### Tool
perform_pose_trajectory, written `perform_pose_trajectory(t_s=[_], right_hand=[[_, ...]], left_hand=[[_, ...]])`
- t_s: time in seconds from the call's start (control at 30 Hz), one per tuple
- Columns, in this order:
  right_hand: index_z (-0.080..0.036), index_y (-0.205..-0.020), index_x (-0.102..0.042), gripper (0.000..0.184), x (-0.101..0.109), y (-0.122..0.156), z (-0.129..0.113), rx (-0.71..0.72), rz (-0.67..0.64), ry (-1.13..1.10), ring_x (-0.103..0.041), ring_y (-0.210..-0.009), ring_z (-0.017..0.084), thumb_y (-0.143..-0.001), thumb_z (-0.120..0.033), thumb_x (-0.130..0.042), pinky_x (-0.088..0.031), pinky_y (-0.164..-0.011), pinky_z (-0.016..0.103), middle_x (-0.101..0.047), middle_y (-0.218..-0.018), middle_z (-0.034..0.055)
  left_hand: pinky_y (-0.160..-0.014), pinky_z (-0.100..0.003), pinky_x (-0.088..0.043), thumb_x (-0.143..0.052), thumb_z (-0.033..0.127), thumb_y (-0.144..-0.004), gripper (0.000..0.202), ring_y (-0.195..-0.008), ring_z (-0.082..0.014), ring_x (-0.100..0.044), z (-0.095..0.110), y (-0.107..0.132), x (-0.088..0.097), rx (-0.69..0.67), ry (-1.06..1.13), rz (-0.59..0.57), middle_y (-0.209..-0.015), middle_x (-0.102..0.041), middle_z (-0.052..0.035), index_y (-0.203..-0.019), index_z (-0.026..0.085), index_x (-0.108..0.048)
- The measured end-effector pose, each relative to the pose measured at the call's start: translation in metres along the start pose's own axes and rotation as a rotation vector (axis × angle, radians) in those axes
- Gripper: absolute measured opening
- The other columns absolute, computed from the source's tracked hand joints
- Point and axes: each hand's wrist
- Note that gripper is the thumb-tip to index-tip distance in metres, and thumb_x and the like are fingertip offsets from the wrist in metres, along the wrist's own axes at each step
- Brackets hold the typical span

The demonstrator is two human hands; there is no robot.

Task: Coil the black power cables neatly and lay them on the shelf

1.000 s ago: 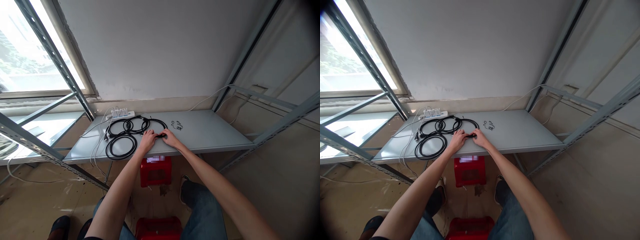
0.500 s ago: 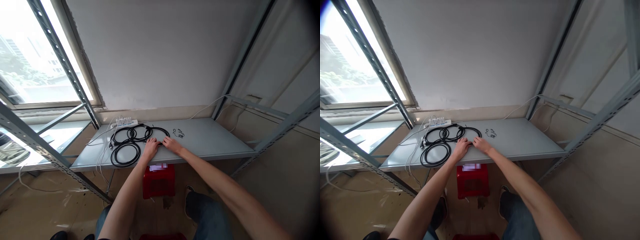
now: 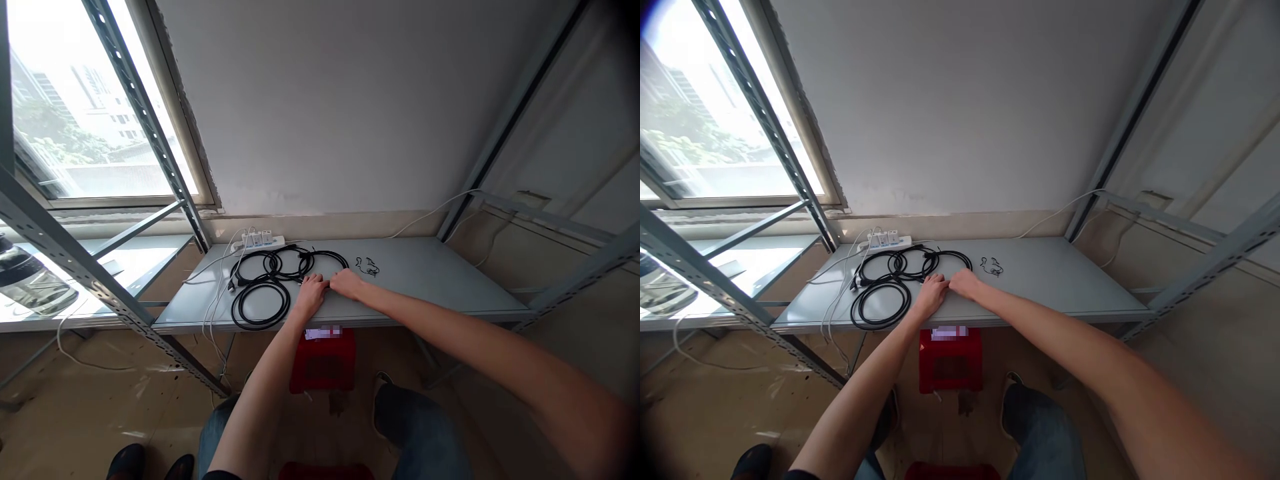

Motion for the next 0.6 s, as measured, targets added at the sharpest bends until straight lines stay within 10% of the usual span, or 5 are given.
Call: perform_pose_trajectory(t_s=[0.23,0.43,0.6], right_hand=[[-0.014,-0.076,-0.061,0.01,-0.014,0.003,0.001,-0.947,0.02,-1.356,-0.06,-0.057,0.014,-0.086,-0.011,-0.06,-0.039,-0.05,0.023,-0.068,-0.07,0.0093],[-0.015,-0.077,-0.056,0.021,-0.022,0.012,-0.004,-0.887,-0.005,-1.777,-0.05,-0.046,0.005,-0.093,-0.007,-0.046,-0.034,-0.042,0.015,-0.066,-0.068,0.0028],[-0.014,-0.076,-0.057,0.02,-0.033,0.02,-0.004,-0.653,0.002,-1.662,-0.054,-0.043,0.007,-0.092,-0.007,-0.049,-0.028,-0.037,0.017,-0.065,-0.065,0.0028]], left_hand=[[-0.089,-0.037,-0.037,-0.043,0.024,-0.103,0.031,-0.103,-0.0239,-0.054,0.001,0.0,0.0,-0.014,-0.001,0.005,-0.105,-0.063,-0.0083,-0.118,0.023,-0.07],[-0.089,-0.037,-0.037,-0.042,0.022,-0.103,0.031,-0.104,-0.0239,-0.054,0.0,0.0,-0.001,-0.004,-0.002,0.009,-0.105,-0.063,-0.0081,-0.116,0.023,-0.07],[-0.089,-0.037,-0.037,-0.043,0.021,-0.102,0.03,-0.103,-0.0234,-0.053,-0.001,0.0,-0.003,-0.016,-0.005,0.009,-0.105,-0.063,-0.0074,-0.115,0.024,-0.07]])
Point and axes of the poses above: each hand's wrist, its own y-axis away from the middle knuckle, its own x-axis out of the back of the hand, z = x × y
